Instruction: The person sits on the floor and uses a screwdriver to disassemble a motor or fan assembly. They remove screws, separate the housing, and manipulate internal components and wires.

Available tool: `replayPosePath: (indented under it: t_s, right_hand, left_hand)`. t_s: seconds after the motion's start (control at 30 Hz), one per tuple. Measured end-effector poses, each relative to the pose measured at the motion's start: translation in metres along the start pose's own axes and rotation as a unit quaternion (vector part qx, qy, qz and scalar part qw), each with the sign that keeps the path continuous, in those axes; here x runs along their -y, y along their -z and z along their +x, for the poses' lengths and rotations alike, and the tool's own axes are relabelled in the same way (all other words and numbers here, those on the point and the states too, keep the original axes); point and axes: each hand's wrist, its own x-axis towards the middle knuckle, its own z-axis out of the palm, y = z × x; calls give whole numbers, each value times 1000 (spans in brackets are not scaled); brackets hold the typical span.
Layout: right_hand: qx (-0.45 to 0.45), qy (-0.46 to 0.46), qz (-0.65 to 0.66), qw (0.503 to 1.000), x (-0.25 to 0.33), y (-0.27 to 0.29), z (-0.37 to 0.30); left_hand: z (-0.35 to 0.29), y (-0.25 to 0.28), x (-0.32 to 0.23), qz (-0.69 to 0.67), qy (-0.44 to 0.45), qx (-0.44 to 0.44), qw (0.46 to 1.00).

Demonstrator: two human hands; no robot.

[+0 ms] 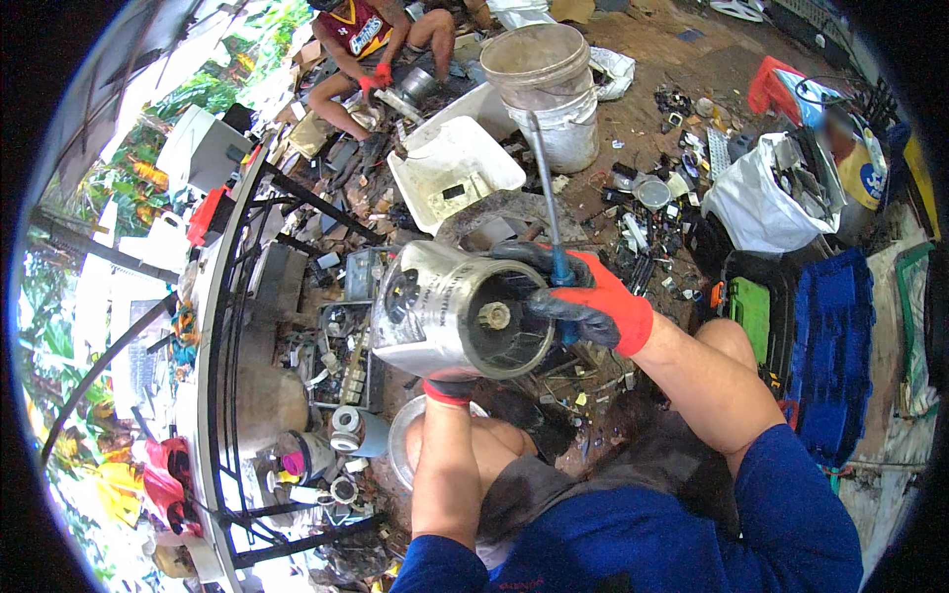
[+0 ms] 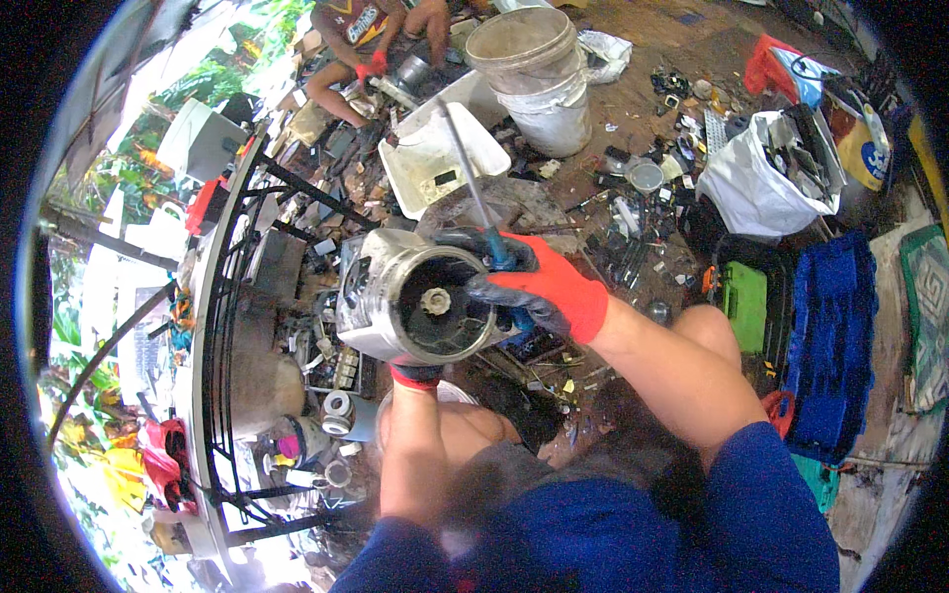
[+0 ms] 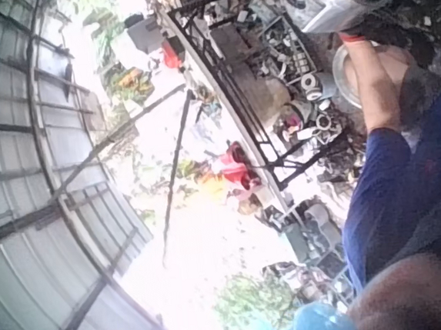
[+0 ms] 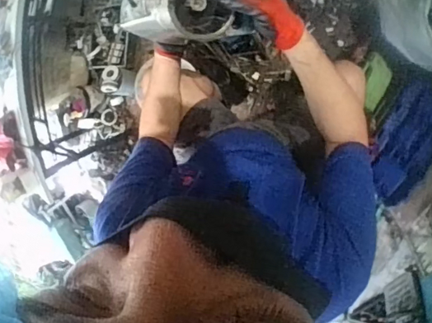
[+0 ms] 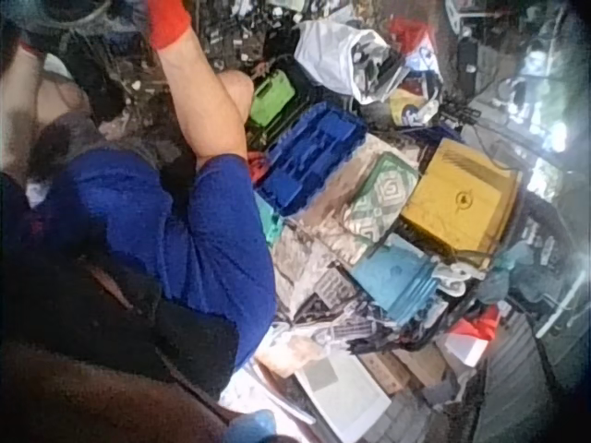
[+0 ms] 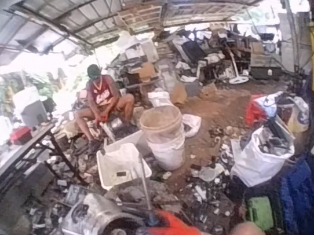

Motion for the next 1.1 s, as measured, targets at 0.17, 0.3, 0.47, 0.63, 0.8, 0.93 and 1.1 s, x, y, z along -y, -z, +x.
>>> replayPosePath:
  t_s: [0.17, 0.3, 0.47, 0.63, 0.8, 0.93, 1.1]
  right_hand:
    - [-26, 16, 31, 999, -12, 19, 3]
    - [-17, 16, 30, 999, -16, 15, 5]
    - [-94, 11, -13, 995, -20, 22, 5]
    - [-175, -41, -104, 978, -32, 49, 14]
    - [-241, -67, -141, 958, -30, 51, 20]
    - [-285, -47, -173, 942, -35, 71, 18]
    - [-236, -52, -194, 951, -30, 61, 15]
  left_hand:
    - [18, 5, -34, 106, -55, -25, 993]
    - [15, 12, -32, -56, 11, -43, 997]
    - [19, 16, -51, -146, 39, -91, 984]
    - [29, 20, -88, -201, 60, -135, 968]
    - [7, 34, -71, -228, 71, -129, 963]
    - [11, 31, -97, 32, 18, -113, 993]
    - [13, 14, -106, 270, 42, -51, 961]
